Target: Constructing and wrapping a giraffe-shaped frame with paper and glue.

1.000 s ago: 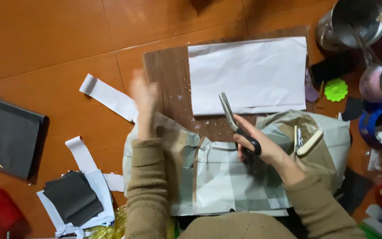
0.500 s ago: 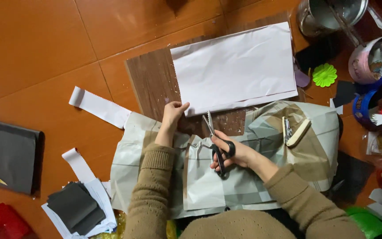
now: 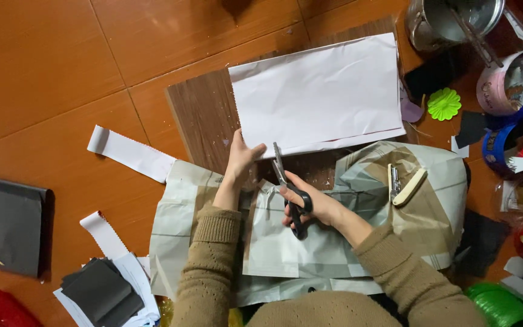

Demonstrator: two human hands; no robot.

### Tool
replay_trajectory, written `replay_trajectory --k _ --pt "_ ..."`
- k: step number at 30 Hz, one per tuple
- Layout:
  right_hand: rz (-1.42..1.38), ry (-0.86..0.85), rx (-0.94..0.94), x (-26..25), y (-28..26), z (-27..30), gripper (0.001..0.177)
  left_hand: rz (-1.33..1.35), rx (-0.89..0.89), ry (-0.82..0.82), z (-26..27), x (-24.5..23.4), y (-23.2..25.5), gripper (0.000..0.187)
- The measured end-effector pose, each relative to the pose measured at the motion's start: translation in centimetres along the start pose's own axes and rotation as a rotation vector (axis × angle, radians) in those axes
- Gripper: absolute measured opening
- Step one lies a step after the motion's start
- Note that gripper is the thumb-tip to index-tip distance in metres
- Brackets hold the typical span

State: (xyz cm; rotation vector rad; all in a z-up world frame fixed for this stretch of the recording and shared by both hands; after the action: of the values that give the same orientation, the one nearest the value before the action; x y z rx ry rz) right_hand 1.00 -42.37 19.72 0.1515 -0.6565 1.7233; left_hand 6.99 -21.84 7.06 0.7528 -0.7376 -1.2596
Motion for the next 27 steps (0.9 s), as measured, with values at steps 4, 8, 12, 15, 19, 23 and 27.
replay_trajectory --k 4,8,12,15,19,23,27 --pt "-0.005 0.008 -0.017 0.4 0.2 -0.9 0.097 -0.084 0.07 0.015 -0.1 -0.3 -0.2 0.071" --pt "0.034 0.055 -0.204 1.3 2.0 -2.1 0.093 -0.115 0.16 0.03 0.1 -0.2 -0.5 0.072" --pt "0.132 0.142 -0.415 1.4 3.3 -2.6 0.087 -0.089 0.167 0.042 0.2 -0.1 -0.1 0.074" --pt "0.059 0.087 -0.338 1.2 0.7 -1.1 0.087 -0.049 0.119 0.014 -0.2 -0.7 0.3 0.077" --pt "-0.073 0.044 -0.143 1.4 -2.4 -1.8 0.089 0.032 0.055 -0.026 0.8 -0.3 1.5 0.075" --pt "-0.061 0.087 -0.232 1.5 0.2 -4.4 0.092 0.021 0.053 -0.018 0.5 -0.3 0.8 0.074" --pt "0.107 0.168 -0.43 1.0 2.0 -5.7 0.091 -0.085 -0.067 0.053 1.6 0.0 4.9 0.08"
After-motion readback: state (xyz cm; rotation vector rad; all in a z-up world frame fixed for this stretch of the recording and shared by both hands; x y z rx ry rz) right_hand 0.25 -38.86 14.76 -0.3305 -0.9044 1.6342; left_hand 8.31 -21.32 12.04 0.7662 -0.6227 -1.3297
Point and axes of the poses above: each hand's wrist, its own z-axis away from the middle knuckle, its own x-axis out of the palm, y = z × x, the point moved 3 cm from there along -z, towards the middle knuckle, and after that the axes turned 7 degrees about -z, right-handed, at the moved point
